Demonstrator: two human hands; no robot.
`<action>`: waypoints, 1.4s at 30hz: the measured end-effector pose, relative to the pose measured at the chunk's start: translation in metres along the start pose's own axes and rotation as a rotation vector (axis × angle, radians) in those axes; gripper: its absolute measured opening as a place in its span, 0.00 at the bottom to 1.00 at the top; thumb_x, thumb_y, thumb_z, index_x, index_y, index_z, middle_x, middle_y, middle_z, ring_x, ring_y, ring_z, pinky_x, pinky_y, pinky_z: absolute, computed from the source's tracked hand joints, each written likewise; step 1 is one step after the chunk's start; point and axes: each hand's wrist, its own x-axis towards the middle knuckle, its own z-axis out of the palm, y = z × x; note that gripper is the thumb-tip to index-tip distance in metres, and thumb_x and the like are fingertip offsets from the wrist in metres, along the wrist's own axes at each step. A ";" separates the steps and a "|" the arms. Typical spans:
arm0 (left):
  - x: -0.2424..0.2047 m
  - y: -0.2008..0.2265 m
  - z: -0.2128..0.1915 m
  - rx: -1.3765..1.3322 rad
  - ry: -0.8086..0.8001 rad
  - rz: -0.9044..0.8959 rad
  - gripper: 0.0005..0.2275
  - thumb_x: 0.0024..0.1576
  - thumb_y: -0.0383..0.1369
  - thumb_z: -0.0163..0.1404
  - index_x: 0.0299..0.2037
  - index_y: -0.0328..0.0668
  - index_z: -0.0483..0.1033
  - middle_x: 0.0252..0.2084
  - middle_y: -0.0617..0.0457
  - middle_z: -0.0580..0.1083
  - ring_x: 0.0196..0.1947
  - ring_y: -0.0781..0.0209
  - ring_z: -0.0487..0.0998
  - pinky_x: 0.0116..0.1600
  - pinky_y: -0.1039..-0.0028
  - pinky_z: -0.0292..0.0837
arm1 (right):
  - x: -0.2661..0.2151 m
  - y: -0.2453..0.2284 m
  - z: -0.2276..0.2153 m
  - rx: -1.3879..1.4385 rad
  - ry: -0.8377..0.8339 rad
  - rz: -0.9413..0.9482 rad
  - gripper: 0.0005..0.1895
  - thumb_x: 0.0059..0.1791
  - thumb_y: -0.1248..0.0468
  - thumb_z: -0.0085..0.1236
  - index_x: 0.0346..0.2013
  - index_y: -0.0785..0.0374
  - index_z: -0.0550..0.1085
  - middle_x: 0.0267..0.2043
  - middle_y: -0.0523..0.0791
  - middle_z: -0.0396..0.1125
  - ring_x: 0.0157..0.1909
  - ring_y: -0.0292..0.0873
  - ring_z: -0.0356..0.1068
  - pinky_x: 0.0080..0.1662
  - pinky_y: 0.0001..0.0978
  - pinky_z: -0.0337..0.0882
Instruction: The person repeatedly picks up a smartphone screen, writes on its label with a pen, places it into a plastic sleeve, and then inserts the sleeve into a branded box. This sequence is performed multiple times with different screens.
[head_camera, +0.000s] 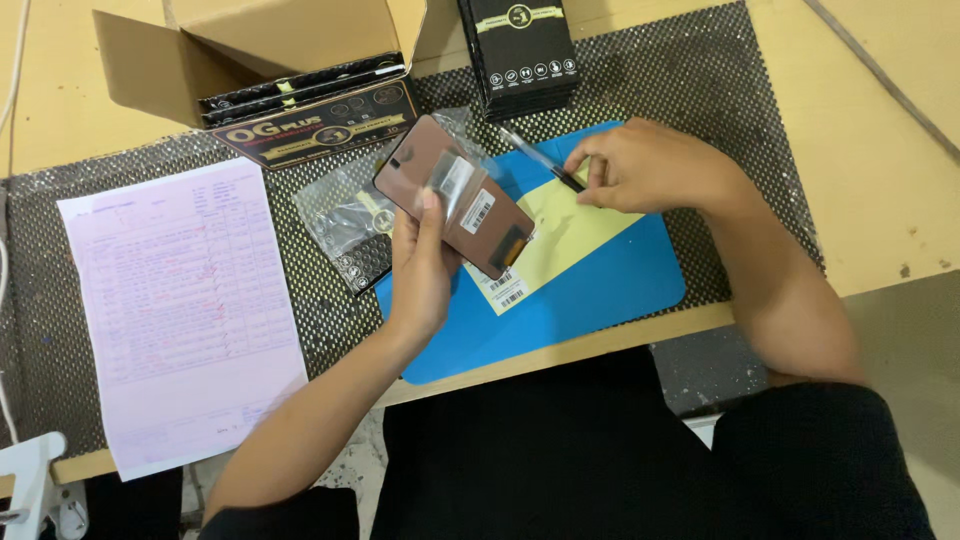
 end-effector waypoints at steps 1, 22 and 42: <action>0.000 0.000 0.002 -0.004 0.000 0.002 0.27 0.71 0.45 0.30 0.75 0.40 0.39 0.66 0.36 0.63 0.59 0.37 0.76 0.58 0.48 0.79 | -0.002 -0.002 -0.002 -0.004 0.000 0.001 0.21 0.46 0.61 0.62 0.53 0.66 0.78 0.38 0.49 0.79 0.39 0.54 0.79 0.42 0.46 0.77; -0.002 0.040 0.029 -0.033 0.103 -0.200 0.29 0.71 0.39 0.27 0.74 0.31 0.26 0.72 0.21 0.45 0.69 0.18 0.57 0.65 0.28 0.63 | 0.038 -0.014 0.085 0.742 0.432 -0.486 0.11 0.43 0.70 0.73 0.28 0.65 0.75 0.33 0.46 0.77 0.35 0.34 0.74 0.38 0.25 0.73; 0.003 0.020 0.021 -0.070 0.136 -0.215 0.31 0.71 0.41 0.28 0.74 0.29 0.26 0.71 0.22 0.49 0.70 0.20 0.57 0.67 0.28 0.61 | 0.049 -0.010 0.100 0.565 0.724 -0.508 0.15 0.45 0.74 0.68 0.19 0.67 0.70 0.25 0.51 0.75 0.25 0.43 0.73 0.28 0.31 0.69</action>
